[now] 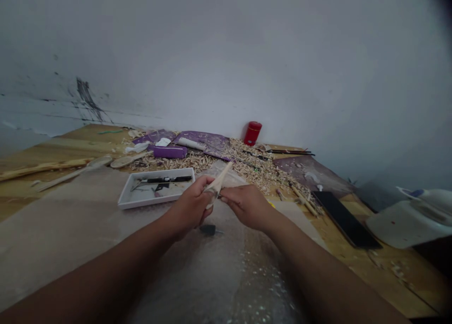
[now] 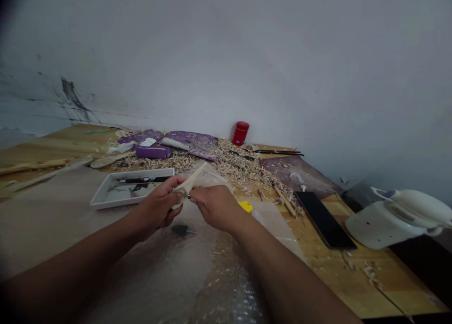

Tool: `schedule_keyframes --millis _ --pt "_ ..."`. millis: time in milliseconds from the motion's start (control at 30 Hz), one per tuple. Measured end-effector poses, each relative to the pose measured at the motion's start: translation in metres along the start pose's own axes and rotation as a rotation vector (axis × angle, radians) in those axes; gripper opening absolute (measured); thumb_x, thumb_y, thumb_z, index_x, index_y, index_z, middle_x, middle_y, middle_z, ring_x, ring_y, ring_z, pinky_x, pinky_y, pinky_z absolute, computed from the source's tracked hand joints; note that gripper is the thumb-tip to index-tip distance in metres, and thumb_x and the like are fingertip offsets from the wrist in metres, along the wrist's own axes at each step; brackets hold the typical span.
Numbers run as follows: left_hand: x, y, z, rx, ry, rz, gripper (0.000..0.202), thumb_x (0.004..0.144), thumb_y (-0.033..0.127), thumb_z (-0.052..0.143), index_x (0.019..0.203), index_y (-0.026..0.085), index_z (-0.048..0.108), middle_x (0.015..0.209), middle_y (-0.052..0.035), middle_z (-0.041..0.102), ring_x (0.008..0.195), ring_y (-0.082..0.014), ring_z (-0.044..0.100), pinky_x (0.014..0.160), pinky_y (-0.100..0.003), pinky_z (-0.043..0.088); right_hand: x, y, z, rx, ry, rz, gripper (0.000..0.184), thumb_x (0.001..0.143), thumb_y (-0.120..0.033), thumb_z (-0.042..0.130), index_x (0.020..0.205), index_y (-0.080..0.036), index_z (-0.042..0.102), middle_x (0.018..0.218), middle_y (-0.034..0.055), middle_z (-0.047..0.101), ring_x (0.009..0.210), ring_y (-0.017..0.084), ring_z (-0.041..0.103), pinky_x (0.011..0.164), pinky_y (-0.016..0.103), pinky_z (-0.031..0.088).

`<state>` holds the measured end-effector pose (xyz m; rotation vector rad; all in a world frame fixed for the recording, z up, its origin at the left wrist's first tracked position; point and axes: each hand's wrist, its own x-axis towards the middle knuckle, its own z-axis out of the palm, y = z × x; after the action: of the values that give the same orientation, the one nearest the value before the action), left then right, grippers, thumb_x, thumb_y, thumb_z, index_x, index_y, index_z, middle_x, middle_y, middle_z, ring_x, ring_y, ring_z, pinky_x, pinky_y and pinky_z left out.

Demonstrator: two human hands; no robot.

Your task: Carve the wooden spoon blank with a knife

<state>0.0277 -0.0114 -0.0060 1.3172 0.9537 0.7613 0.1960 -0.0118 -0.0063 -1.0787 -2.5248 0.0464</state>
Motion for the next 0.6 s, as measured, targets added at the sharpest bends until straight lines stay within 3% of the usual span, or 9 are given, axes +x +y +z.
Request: schedule_keyframes --millis 167,267,333,500,600 --pt "0.001 0.0 -0.001 -0.065 -0.047 0.001 0.025 0.076 0.025 0.04 0.101 0.024 0.043 0.041 0.0102 0.032 0.029 -0.0039 0.02 0.028 -0.013 0.018 -0.001 0.001 -0.011 0.152 -0.07 -0.022 0.021 0.086 -0.019 0.035 0.085 -0.019 0.056 0.075 -0.0011 0.059 0.069 0.009 0.052 0.062 0.018 0.032" --pt "0.005 -0.002 -0.005 -0.123 0.013 0.014 0.018 0.077 0.029 0.041 0.094 0.024 0.043 0.04 0.0105 0.032 0.028 -0.0033 0.019 0.028 -0.013 0.017 -0.002 0.006 -0.013 0.2 -0.09 -0.035 0.021 0.087 -0.021 0.035 0.085 -0.019 0.057 0.075 -0.0008 0.06 0.07 0.01 0.052 0.063 0.018 0.034" --pt "0.009 -0.003 -0.008 -0.148 0.071 0.042 0.014 0.077 0.032 0.042 0.088 0.024 0.043 0.04 0.0105 0.032 0.028 -0.003 0.018 0.029 -0.013 0.017 -0.002 0.01 -0.01 0.211 -0.011 0.009 0.023 0.087 -0.024 0.034 0.085 -0.019 0.057 0.074 -0.0001 0.059 0.068 0.01 0.052 0.062 0.019 0.035" --pt "0.014 -0.006 -0.012 -0.057 0.061 0.074 0.012 0.073 0.031 0.048 0.078 0.02 0.047 0.039 0.0092 0.033 0.03 -0.0032 0.022 0.03 -0.014 0.02 -0.001 0.013 -0.004 0.077 0.393 0.104 0.025 0.086 -0.028 0.036 0.083 -0.017 0.058 0.081 0.0046 0.055 0.081 0.015 0.049 0.075 0.027 0.036" --pt "0.016 -0.008 -0.013 -0.044 0.107 0.096 0.011 0.071 0.029 0.051 0.073 0.019 0.047 0.038 0.0095 0.033 0.03 -0.0034 0.024 0.031 -0.015 0.021 -0.002 0.013 -0.007 -0.009 0.459 0.11 0.023 0.084 -0.028 0.039 0.08 -0.017 0.06 0.095 0.007 0.052 0.093 0.018 0.044 0.084 0.033 0.032"
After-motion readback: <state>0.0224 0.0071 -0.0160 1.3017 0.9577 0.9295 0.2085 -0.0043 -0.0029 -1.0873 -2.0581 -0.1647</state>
